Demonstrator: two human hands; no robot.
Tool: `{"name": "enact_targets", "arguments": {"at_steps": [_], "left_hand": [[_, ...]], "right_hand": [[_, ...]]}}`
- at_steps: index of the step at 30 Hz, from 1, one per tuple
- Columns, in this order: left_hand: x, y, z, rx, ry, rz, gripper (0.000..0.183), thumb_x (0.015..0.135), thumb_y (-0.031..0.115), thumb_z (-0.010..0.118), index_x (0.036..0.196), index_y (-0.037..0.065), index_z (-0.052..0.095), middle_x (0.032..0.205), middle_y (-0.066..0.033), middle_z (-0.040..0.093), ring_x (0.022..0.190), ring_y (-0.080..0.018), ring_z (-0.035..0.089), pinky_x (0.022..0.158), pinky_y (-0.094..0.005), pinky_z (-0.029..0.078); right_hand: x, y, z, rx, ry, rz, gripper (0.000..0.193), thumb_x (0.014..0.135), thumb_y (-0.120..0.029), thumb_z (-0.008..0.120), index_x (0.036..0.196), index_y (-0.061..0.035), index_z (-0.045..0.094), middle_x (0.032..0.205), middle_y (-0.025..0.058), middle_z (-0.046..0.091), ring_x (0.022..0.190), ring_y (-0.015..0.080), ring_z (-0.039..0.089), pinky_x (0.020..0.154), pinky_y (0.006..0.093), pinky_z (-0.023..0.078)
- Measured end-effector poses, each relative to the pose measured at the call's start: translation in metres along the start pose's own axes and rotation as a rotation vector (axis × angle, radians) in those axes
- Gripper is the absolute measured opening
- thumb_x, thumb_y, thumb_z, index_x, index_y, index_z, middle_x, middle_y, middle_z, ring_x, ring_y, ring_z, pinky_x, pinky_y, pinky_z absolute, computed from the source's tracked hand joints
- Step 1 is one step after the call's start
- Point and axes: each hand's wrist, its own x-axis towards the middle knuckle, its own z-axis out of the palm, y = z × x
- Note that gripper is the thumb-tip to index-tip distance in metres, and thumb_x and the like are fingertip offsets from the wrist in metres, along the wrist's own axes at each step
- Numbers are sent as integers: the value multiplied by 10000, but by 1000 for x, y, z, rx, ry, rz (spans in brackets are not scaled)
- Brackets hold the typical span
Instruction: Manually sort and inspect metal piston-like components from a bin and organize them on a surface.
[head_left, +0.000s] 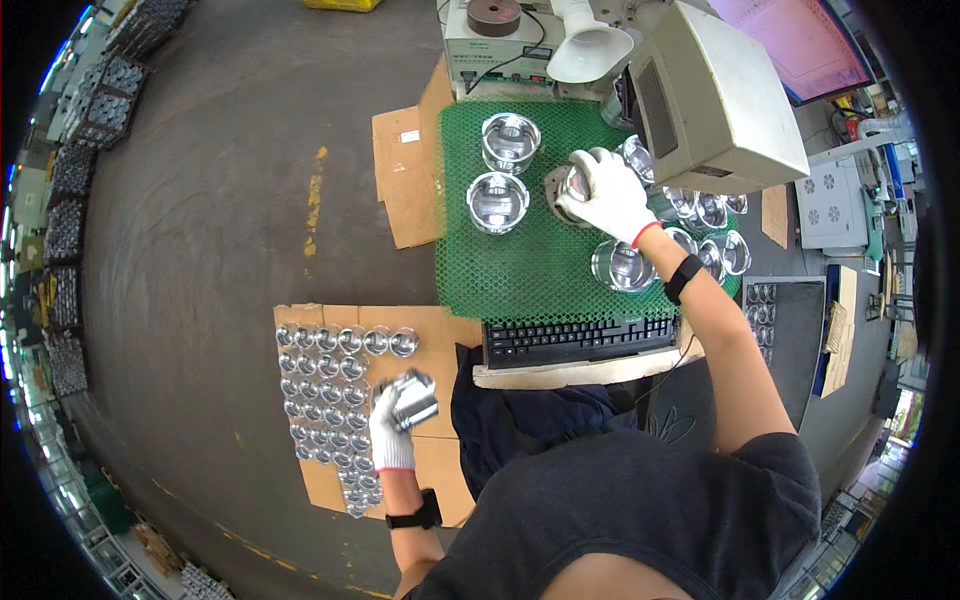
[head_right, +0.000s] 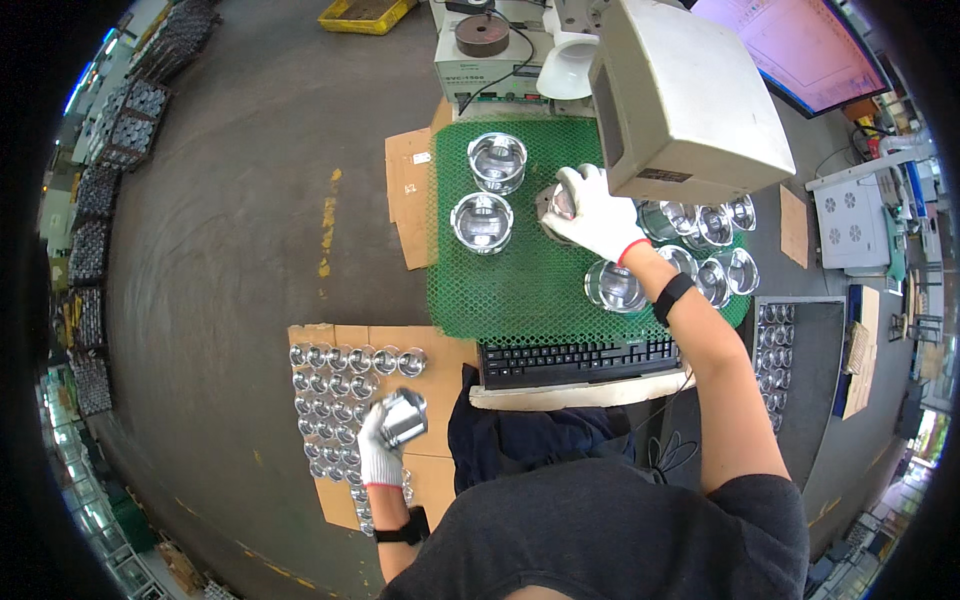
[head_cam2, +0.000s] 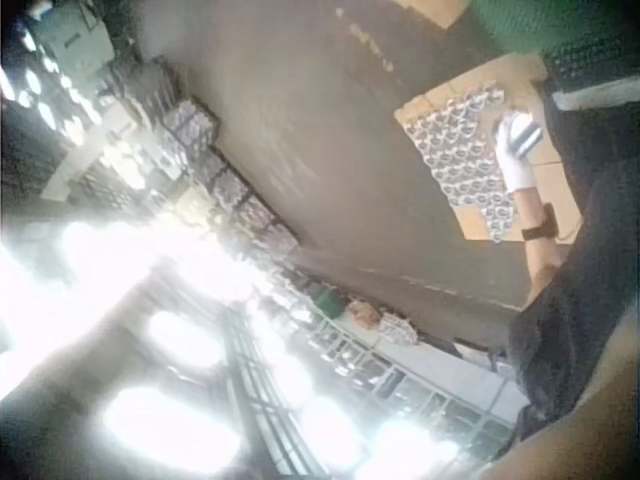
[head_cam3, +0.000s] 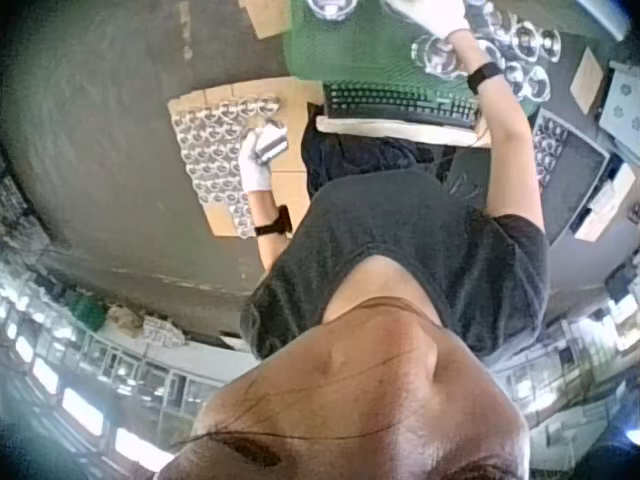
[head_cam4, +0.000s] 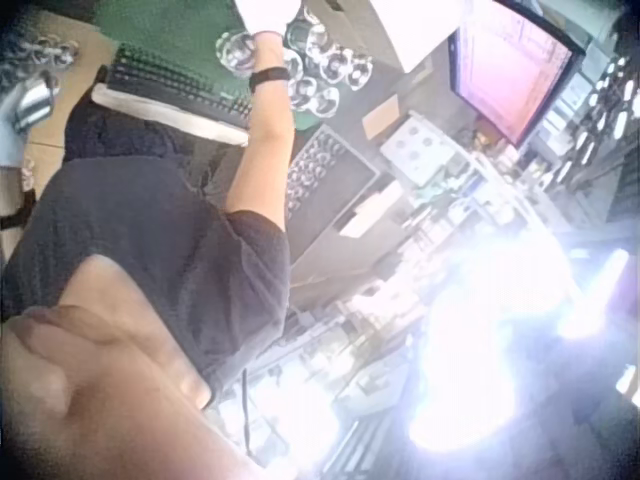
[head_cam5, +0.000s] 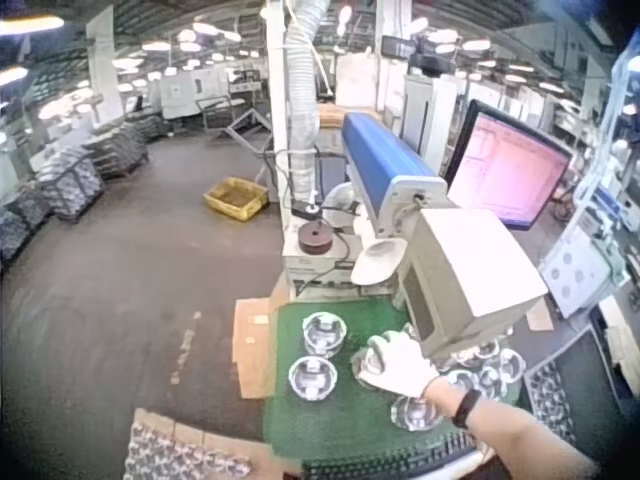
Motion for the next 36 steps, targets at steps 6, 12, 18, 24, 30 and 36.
{"name": "enact_targets", "arguments": {"at_steps": [6,12,18,24,30,36], "left_hand": [[-39,-13,-43,-46,128,-6,400,925,285,630,1195,-11,634,1108,-174,712,945,-314,724,800,-428,619],[-28,15,9,-99,-257,-91,399,964,268,568,1214,-39,611,1142,-186,692,1050,-331,685,945,-443,556],[-14,-4,51,-119,-448,-215,326,963,146,577,1232,-38,585,1165,-186,682,1076,-306,681,947,-428,567],[-11,-19,50,-21,-603,-284,368,982,212,580,1289,8,571,1195,-174,680,1063,-292,688,924,-425,576],[2,-13,56,-190,-583,-523,442,983,363,512,1301,65,584,1214,-148,678,1085,-319,673,906,-513,567],[-16,-3,97,-243,-747,-587,465,978,365,519,1363,106,555,1348,-133,605,1224,-324,585,1029,-533,465]], "right_hand": [[10,-13,22,-36,300,54,457,846,-483,658,1119,-116,675,1086,154,626,1068,327,584,848,458,491],[0,-52,-1,-73,584,-100,484,820,-439,676,1106,-49,657,1085,194,625,1004,380,575,878,488,452],[-125,-84,1,96,436,-161,449,768,-228,735,1167,-69,605,1230,188,569,1187,402,513,1029,495,407],[-200,-91,3,286,312,22,355,773,-188,732,1101,-74,658,1147,154,621,1101,343,575,972,430,447],[-236,-93,21,542,37,68,444,833,-271,736,1200,-42,636,1193,167,637,1137,330,588,988,415,466],[-237,-119,2,1440,-540,274,629,969,-325,641,1445,29,432,1387,116,544,1295,215,494,1110,341,379]]}}
